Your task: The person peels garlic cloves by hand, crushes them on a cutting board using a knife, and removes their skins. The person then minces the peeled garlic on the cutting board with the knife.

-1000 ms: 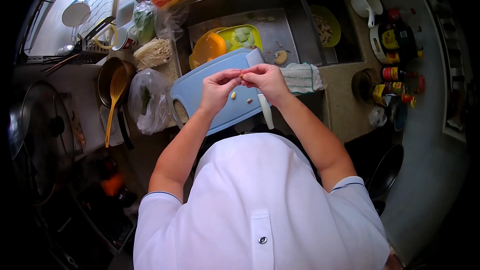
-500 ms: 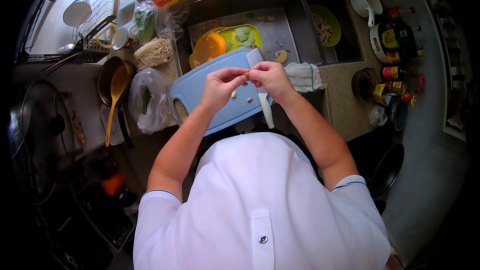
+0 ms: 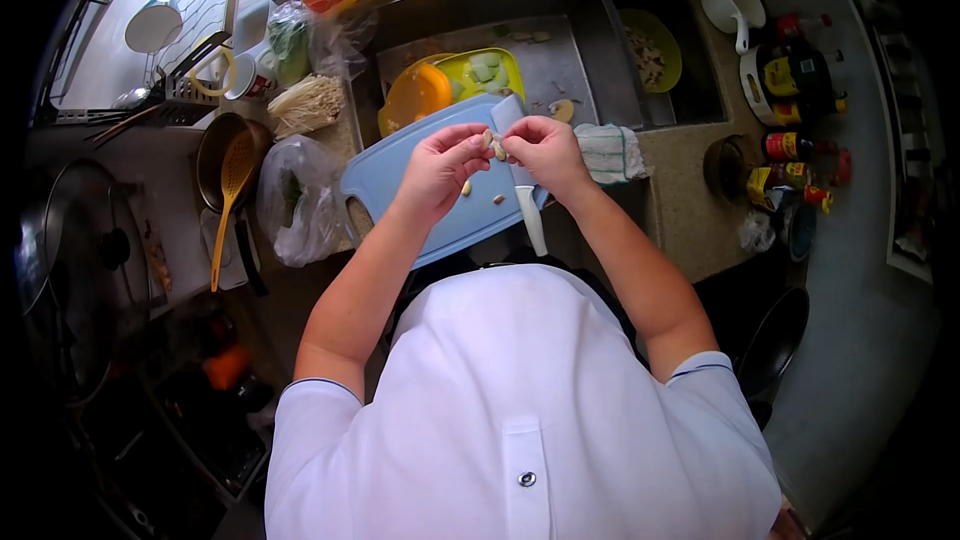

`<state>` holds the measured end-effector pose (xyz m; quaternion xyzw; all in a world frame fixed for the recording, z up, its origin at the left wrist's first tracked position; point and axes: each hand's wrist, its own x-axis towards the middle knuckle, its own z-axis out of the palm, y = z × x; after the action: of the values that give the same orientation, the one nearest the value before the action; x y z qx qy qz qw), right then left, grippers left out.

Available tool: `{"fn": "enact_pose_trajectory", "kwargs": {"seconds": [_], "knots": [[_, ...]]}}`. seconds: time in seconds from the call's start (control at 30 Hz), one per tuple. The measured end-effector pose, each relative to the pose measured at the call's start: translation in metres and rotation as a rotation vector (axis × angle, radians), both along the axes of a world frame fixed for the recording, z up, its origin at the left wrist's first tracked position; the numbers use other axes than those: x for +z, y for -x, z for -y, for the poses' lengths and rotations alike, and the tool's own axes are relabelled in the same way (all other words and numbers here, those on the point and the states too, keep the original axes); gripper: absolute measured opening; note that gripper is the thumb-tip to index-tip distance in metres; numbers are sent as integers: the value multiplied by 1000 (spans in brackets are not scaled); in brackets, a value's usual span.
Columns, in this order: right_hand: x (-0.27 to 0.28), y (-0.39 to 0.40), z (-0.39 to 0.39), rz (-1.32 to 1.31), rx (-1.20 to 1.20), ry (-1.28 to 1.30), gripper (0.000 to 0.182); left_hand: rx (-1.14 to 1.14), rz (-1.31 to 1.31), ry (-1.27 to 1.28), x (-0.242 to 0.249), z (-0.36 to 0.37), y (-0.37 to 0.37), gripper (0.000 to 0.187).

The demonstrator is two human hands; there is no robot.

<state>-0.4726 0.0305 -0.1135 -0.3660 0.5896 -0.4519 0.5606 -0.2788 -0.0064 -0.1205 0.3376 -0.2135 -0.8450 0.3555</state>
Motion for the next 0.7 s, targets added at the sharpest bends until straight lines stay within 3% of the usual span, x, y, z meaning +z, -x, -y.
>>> {"fn": "enact_pose_trajectory", "kwargs": {"seconds": [0.3,0.5,0.6,0.67,0.7], "knots": [[13,-3,5,10,60,39,12,-36,58,87,-2,-2,6,25],[12,-1,7,68,43,47,12,-46,-10,-31,3,1,8,27],[11,0,7,38,27,48,11,-56,124,110,2,-1,12,27],[10,1,6,21,17,52,11,-132,357,485,-1,-2,11,27],[9,3,6,21,46,44,9,-133,357,484,-1,-1,11,27]]}}
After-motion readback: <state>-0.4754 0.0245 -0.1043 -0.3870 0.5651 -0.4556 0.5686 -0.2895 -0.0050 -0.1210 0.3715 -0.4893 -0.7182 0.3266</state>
